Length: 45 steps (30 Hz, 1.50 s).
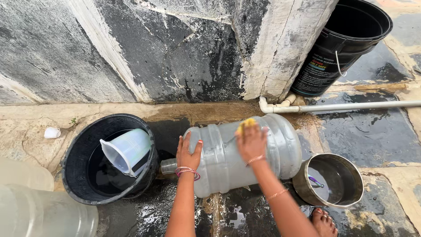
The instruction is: The person washes a large plastic water jug by scrubbing the exterior with a sponge and rinsing the interior by filling it with water and swirling it.
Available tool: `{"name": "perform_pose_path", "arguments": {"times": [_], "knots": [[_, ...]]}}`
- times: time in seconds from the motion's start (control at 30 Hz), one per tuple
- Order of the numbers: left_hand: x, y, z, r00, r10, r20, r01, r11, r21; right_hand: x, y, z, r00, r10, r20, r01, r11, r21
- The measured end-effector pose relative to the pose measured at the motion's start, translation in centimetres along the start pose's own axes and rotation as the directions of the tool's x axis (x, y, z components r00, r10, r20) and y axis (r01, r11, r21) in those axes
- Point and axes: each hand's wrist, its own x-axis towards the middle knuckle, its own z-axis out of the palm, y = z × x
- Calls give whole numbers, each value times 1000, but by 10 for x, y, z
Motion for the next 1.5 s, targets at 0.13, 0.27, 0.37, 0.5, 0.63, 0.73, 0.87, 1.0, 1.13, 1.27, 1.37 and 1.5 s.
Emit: {"name": "perform_pose_path", "arguments": {"times": [0.13,0.27,0.37,0.5,0.63,0.73,0.87,1.0,1.13,1.27,1.37,1.5], "knots": [[6,6,0,998,-69,5,68,997,19,29,16,-17,939,187,288,-129,969,-211],[13,9,-1,994,-110,23,110,994,17,-34,-47,-14,974,-215,-77,217,976,13],[15,1,3,991,-133,24,132,991,23,-102,-73,-25,951,-303,-57,307,911,276],[21,-10,6,1000,18,-21,-19,998,-61,-110,-27,-22,952,-293,91,281,951,126],[16,-3,0,1000,-24,19,26,993,-113,-106,86,-24,988,39,-151,-49,997,-67],[15,-9,-6,995,-89,56,94,991,-98,-105,157,-19,948,312,-68,-302,945,122],[-19,-42,-23,971,-233,61,214,722,-658,-112,183,-17,808,518,281,-582,625,521],[-73,-54,-2,982,-67,-174,-48,811,-583,-93,169,-15,784,569,249,-621,718,316],[-67,-48,-2,989,-147,-25,123,898,-422,-69,173,-23,768,594,238,-633,761,143],[-31,-34,-2,977,-214,-8,209,959,-190,-31,150,-32,823,467,324,-559,767,314],[-33,-15,9,960,-278,0,278,960,34,-37,46,-25,985,171,30,-169,904,394],[-32,-7,14,977,-206,-46,204,978,-49,-81,-54,-39,908,-401,-122,413,906,90]]}}
